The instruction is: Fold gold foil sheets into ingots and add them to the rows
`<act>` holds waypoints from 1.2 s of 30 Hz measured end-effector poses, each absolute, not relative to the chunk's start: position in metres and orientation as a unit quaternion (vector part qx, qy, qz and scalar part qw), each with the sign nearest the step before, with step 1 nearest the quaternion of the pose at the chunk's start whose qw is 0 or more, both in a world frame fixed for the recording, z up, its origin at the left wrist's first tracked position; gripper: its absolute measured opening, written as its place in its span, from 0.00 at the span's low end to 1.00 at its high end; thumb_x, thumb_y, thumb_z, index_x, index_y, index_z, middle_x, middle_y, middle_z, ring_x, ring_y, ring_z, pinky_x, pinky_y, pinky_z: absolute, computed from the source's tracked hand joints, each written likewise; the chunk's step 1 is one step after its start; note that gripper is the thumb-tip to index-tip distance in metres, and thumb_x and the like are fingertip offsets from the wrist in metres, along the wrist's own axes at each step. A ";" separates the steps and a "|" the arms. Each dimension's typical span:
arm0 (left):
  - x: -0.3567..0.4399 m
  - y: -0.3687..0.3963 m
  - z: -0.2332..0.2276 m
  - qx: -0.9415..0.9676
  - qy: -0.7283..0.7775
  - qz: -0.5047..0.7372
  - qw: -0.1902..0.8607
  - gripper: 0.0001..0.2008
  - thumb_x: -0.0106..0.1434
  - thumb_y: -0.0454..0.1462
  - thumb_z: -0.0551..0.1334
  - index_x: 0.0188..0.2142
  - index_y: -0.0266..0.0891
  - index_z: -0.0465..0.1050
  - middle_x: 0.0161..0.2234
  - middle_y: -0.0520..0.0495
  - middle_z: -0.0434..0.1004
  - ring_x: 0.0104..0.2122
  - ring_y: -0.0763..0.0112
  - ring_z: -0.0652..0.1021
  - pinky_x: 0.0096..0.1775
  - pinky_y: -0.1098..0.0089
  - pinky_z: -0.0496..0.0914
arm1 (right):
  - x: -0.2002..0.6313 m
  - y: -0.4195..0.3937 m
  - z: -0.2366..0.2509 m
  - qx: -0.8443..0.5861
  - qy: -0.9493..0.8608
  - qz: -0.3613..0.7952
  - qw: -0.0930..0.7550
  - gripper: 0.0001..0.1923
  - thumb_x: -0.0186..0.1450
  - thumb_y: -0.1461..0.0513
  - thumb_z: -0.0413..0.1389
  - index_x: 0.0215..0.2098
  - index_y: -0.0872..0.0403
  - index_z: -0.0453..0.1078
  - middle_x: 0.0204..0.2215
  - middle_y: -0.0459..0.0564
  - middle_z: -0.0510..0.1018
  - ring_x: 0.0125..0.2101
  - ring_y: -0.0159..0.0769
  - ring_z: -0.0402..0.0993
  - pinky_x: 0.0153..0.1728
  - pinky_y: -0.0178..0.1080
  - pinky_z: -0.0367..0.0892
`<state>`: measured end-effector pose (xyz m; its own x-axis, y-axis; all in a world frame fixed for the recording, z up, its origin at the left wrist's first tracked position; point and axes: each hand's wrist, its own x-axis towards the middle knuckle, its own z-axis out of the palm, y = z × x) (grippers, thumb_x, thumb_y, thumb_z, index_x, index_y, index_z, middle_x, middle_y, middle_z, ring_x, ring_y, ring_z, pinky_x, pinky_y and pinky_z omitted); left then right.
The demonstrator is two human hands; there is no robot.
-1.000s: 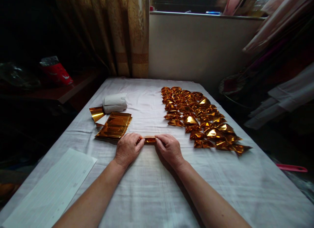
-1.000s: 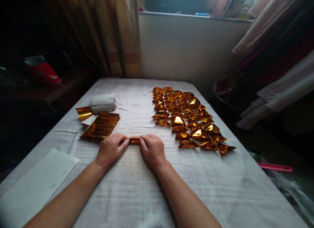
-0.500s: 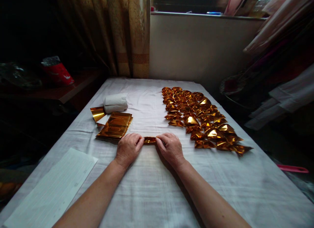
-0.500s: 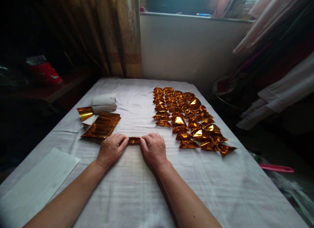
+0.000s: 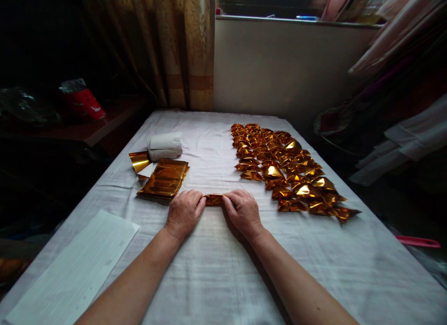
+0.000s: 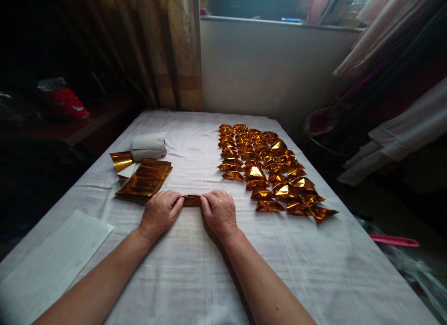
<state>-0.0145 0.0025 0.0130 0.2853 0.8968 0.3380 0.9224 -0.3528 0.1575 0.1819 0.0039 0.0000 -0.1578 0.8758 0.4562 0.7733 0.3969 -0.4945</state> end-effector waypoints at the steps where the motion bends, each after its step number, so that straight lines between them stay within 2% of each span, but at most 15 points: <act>1: -0.014 0.002 0.013 -0.801 -0.568 -0.186 0.032 0.09 0.69 0.38 0.57 0.32 0.40 0.72 0.32 0.47 0.78 0.34 0.63 0.76 0.37 0.65 0.63 | 0.182 0.004 0.000 -0.544 -0.757 0.072 0.354 0.11 0.69 0.61 0.53 0.32 0.49 0.77 0.30 0.48 0.79 0.34 0.37 0.71 0.38 0.39 0.61; 36: -0.009 -0.001 0.016 -0.810 -0.560 -0.171 0.015 0.08 0.68 0.37 0.56 0.33 0.40 0.72 0.32 0.46 0.78 0.34 0.63 0.75 0.37 0.64 0.64 | 0.181 0.004 0.000 -0.514 -0.769 0.079 0.372 0.14 0.69 0.61 0.50 0.31 0.50 0.76 0.29 0.49 0.78 0.32 0.37 0.72 0.37 0.38 0.64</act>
<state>-0.0094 -0.0015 0.0157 0.3142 0.9029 0.2935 0.9131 -0.3720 0.1669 0.1815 0.0042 0.0000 -0.1951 0.8492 0.4907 0.7311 0.4594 -0.5044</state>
